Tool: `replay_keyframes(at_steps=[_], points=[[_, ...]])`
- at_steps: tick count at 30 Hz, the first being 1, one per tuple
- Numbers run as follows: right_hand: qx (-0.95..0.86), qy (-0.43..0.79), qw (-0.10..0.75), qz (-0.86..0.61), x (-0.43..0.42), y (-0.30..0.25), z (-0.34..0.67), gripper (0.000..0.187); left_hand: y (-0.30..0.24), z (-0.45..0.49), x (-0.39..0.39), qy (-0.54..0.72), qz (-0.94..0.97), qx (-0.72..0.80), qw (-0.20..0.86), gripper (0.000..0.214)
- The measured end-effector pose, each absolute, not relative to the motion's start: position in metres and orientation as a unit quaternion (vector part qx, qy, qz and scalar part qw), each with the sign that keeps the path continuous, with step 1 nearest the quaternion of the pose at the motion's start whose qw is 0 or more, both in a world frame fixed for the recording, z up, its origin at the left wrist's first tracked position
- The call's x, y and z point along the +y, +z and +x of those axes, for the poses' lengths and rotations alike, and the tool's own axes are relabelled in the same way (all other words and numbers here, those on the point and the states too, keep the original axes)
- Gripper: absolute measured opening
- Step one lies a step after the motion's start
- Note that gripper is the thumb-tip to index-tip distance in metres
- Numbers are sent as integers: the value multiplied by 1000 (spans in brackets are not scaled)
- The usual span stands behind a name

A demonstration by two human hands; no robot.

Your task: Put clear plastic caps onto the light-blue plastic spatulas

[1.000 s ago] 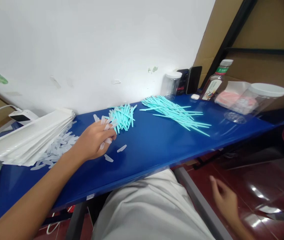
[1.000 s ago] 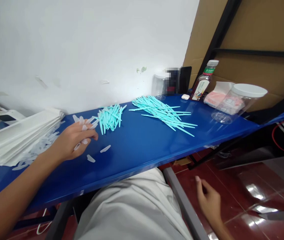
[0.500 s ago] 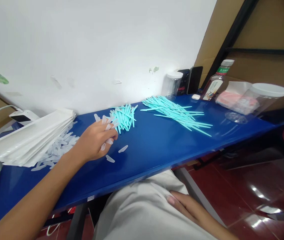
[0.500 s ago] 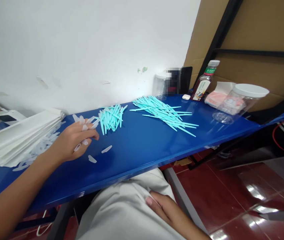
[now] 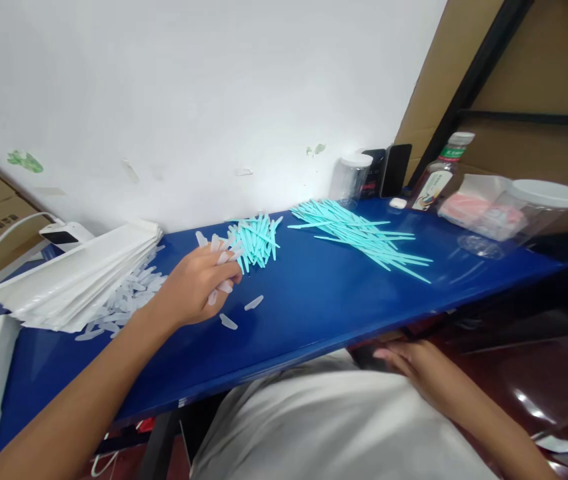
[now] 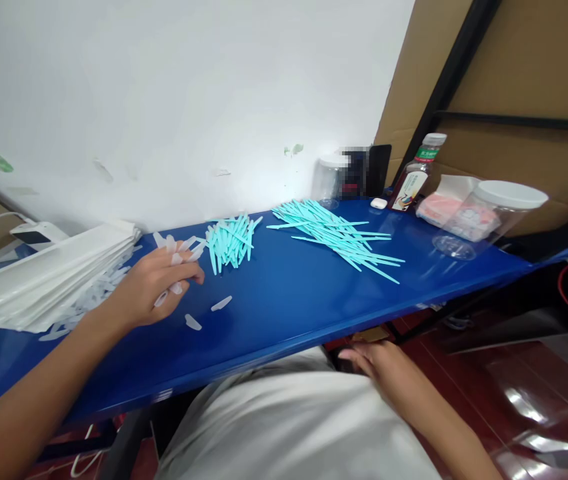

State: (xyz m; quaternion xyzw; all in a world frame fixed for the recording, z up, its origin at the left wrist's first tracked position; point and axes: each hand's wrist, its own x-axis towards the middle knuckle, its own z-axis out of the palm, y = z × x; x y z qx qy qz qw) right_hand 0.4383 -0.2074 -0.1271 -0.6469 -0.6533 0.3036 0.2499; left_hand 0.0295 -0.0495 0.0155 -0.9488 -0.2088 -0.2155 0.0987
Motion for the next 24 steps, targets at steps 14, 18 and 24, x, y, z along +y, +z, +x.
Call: replay_keyframes(at_steps=[14,18,24], points=[[-770,430,301,-362,-82,20,364,37,4,41,-65,-145,-961,-214,101,16],[-769,472,321,-288,-12,40,324,42,2,43,-66,-121,-961,-221,110,13],[-774,395,423,-256,10,40,272,37,0,44,-70,-138,-963,-199,120,12]])
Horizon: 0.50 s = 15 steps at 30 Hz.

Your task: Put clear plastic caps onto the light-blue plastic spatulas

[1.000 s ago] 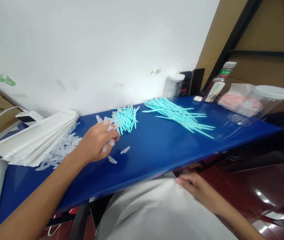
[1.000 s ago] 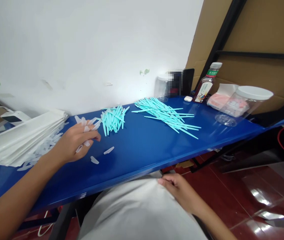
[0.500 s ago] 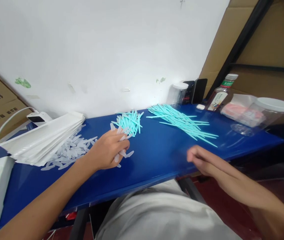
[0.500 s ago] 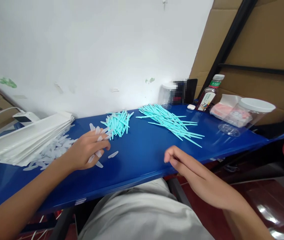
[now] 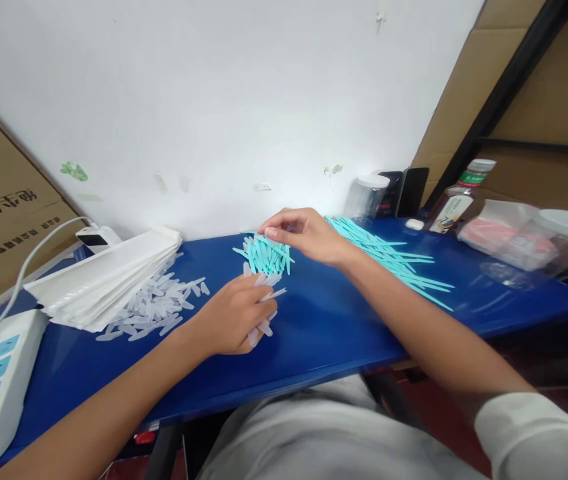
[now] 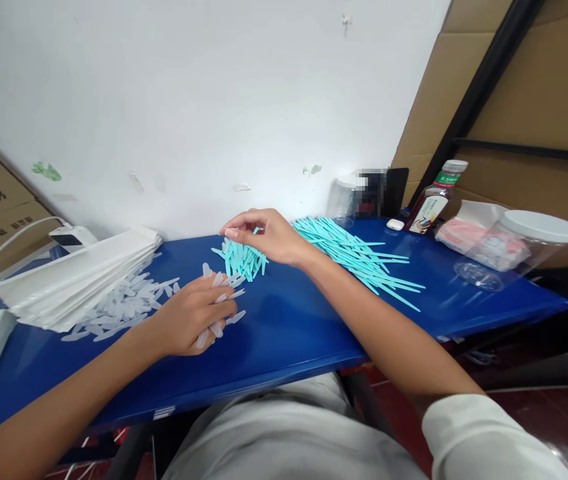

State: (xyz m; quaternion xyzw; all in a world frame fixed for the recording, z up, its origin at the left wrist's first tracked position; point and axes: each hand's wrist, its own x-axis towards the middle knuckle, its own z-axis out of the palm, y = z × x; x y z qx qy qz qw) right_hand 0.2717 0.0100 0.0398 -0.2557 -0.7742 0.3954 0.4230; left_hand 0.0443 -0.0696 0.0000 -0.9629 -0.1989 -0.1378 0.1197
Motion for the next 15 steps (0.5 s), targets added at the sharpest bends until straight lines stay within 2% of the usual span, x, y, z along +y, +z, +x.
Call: replay_keyframes(at_steps=[6,15], points=[[-683,554,402,-255,0,8,265,44,1,44,-71,-134,-961,-205,130,9],[-682,540,414,-269,-5,4,261,39,-3,45,-70,-135,-962,-198,134,14]])
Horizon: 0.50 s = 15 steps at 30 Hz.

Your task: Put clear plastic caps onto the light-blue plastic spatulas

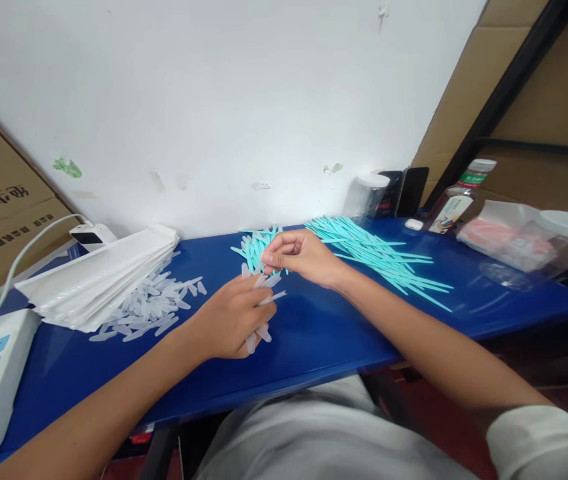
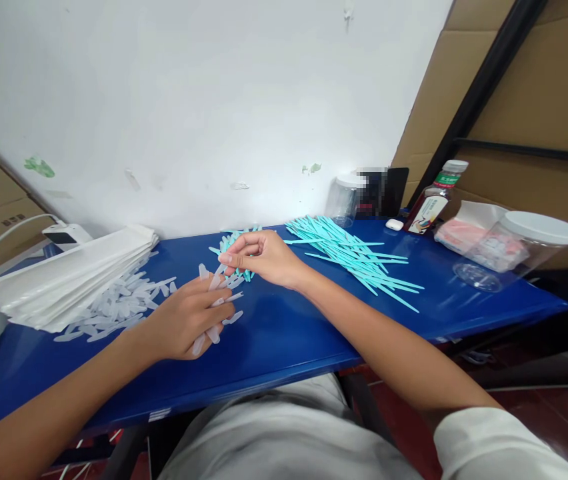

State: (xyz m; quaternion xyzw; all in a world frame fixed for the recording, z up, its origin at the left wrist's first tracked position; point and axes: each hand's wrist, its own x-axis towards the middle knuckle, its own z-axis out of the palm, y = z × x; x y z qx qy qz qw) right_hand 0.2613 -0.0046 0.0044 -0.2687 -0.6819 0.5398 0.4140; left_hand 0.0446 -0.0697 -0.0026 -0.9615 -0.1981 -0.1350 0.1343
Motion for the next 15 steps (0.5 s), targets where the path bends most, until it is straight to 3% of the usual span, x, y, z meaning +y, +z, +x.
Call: replay_keyframes(at_steps=[15], points=[[-722,501,419,-228,-7,4,258,31,-6,46,-71,-129,-964,-187,138,14]])
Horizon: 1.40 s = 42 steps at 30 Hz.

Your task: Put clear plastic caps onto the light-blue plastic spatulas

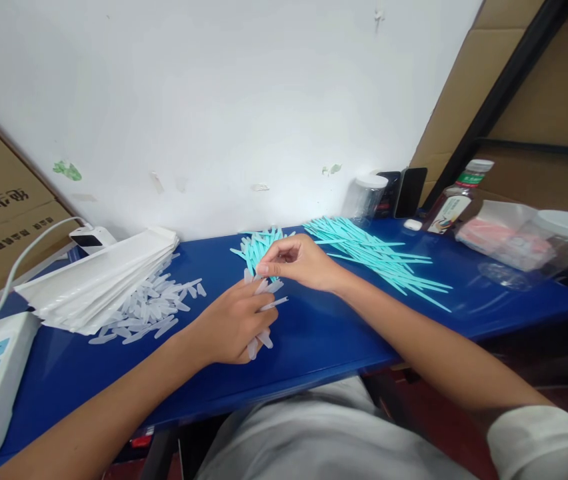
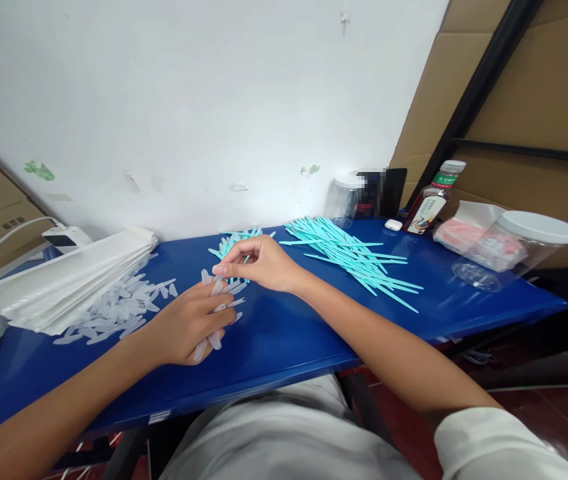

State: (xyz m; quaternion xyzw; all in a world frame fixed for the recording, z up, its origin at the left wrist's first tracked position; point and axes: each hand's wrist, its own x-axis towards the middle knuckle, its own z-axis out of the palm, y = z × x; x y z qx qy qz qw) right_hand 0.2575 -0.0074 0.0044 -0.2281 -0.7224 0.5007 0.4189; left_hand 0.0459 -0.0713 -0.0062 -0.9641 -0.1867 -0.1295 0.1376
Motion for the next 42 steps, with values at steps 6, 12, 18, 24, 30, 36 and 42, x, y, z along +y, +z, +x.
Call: replay_keyframes(at_steps=[6,12,18,24,30,36,42], points=[[-765,453,392,-236,-8,8,258,36,-9,48,-72,-132,-966,-186,122,14],[-803,288,410,-323,5,-1,266,40,2,29,-56,-193,-951,-200,135,16],[-913,286,175,-234,-8,-14,260,22,13,5,-37,-234,-932,-238,141,18],[-913,328,44,-239,-11,-11,260,21,9,19,-48,-259,-934,-190,156,20],[-853,347,262,-288,1,9,277,19,-3,30,-61,-333,-915,-119,196,21],[-763,451,410,-217,-16,21,268,29,-17,31,-69,-367,-906,-81,193,24],[-702,516,445,-207,-26,22,265,35,-15,31,-78,-365,-906,-95,192,32]])
